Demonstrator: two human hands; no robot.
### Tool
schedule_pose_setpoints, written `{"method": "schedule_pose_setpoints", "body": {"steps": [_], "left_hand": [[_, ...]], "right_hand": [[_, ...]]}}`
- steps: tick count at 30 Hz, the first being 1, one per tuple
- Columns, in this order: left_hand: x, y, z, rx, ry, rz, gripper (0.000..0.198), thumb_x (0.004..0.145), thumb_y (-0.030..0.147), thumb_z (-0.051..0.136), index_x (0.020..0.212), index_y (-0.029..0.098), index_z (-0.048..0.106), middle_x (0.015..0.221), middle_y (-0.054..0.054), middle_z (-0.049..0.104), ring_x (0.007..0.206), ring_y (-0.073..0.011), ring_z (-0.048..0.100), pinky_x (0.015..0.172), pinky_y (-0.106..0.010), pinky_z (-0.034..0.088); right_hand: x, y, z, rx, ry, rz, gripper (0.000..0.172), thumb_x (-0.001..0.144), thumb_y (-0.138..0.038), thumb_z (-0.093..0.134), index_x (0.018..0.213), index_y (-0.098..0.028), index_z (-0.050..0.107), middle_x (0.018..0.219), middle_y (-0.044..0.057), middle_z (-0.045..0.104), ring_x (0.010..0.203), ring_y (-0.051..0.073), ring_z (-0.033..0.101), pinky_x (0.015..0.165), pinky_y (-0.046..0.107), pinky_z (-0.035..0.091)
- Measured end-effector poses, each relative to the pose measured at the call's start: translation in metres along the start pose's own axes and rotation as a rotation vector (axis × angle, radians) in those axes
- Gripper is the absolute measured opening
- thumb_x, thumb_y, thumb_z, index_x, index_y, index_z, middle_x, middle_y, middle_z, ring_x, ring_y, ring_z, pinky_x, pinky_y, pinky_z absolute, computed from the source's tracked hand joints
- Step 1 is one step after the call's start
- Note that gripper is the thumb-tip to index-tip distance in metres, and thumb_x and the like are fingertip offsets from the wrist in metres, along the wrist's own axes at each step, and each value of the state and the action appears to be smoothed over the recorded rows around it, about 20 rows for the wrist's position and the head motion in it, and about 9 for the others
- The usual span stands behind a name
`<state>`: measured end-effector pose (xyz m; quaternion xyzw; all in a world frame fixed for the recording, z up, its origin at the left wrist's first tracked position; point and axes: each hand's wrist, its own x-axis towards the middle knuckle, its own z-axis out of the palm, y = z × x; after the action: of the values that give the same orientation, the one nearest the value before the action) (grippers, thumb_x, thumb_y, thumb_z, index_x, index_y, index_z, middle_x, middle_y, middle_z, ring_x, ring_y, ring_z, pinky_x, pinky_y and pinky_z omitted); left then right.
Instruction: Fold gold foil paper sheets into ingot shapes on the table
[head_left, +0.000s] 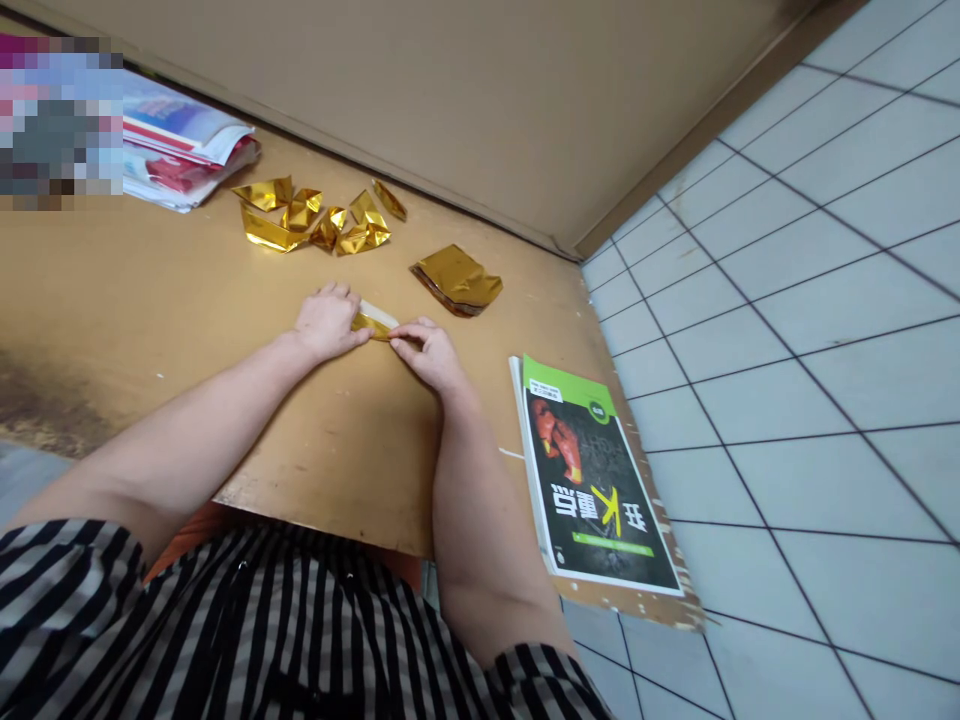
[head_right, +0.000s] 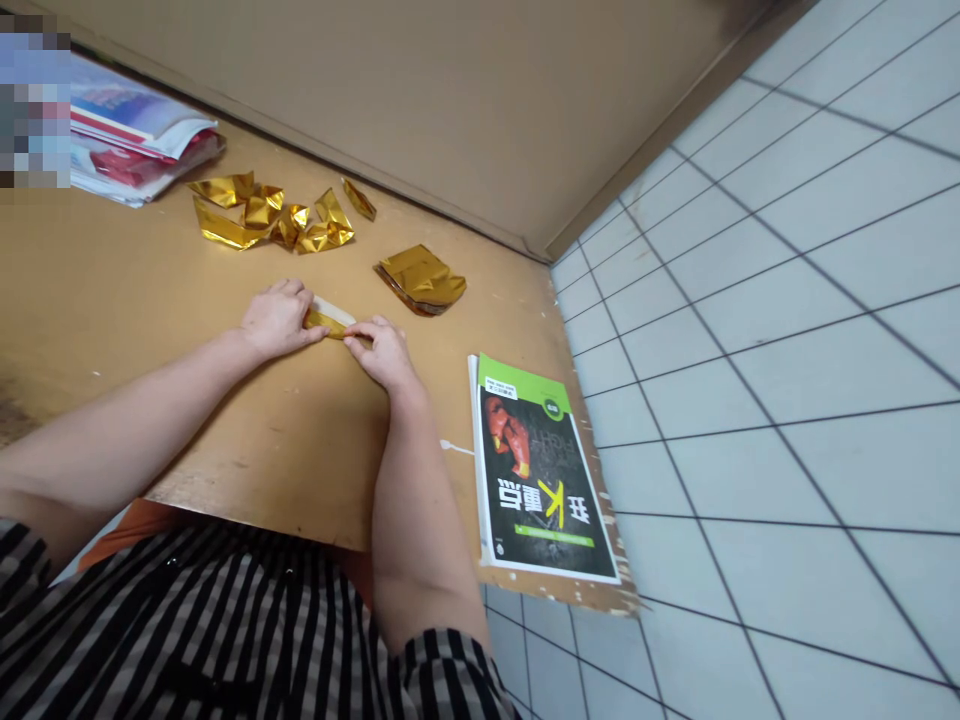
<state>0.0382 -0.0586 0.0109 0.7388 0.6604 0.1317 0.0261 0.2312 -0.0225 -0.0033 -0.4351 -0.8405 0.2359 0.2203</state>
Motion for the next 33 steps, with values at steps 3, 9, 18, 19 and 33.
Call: {"method": "schedule_pose_setpoints", "body": {"steps": [3,9,18,19,33], "left_hand": [[0.0,-0.001,0.002,-0.003,0.008,0.006,0.043,0.082,0.052,0.06,0.105,0.016,0.065,0.109,-0.014,0.062,0.109,-0.031,0.054,0.091,-0.039,0.045],[0.0,-0.002,0.003,-0.013,0.016,0.019,0.044,0.083,0.052,0.058,0.106,0.015,0.065,0.109,-0.015,0.063,0.109,-0.0317,0.054,0.092,-0.041,0.045],[-0.001,0.0,0.0,-0.006,0.009,0.01,0.039,0.084,0.045,0.058,0.107,0.015,0.065,0.111,-0.014,0.063,0.11,-0.0305,0.054,0.093,-0.04,0.045],[-0.001,0.0,-0.001,-0.007,0.006,0.01,0.039,0.084,0.045,0.058,0.107,0.015,0.065,0.111,-0.014,0.063,0.11,-0.0304,0.054,0.093,-0.04,0.045],[-0.003,0.004,-0.01,-0.005,-0.049,-0.01,0.044,0.09,0.05,0.048,0.107,0.013,0.064,0.112,-0.015,0.063,0.112,-0.0302,0.054,0.095,-0.039,0.043]], "right_hand": [[0.0,0.001,0.0,0.004,0.005,0.002,0.02,0.083,-0.032,0.057,0.091,-0.027,0.075,0.09,0.003,0.067,0.088,0.021,0.061,0.088,0.041,0.049],[0.003,-0.002,0.004,-0.058,0.044,0.004,0.02,0.086,-0.031,0.056,0.088,-0.027,0.075,0.09,0.004,0.067,0.093,0.023,0.059,0.089,0.041,0.046],[0.004,-0.02,0.009,-0.136,0.078,-0.006,0.024,0.092,-0.033,0.048,0.089,-0.027,0.071,0.095,0.005,0.07,0.099,0.026,0.054,0.093,0.043,0.038],[0.004,-0.02,0.01,-0.136,0.075,0.008,0.024,0.092,-0.032,0.048,0.089,-0.026,0.071,0.094,0.005,0.07,0.098,0.026,0.054,0.093,0.043,0.038],[0.016,-0.013,0.021,-0.181,0.087,0.111,0.026,0.087,-0.027,0.051,0.105,-0.025,0.069,0.108,0.008,0.071,0.104,0.028,0.056,0.092,0.045,0.038]]}}
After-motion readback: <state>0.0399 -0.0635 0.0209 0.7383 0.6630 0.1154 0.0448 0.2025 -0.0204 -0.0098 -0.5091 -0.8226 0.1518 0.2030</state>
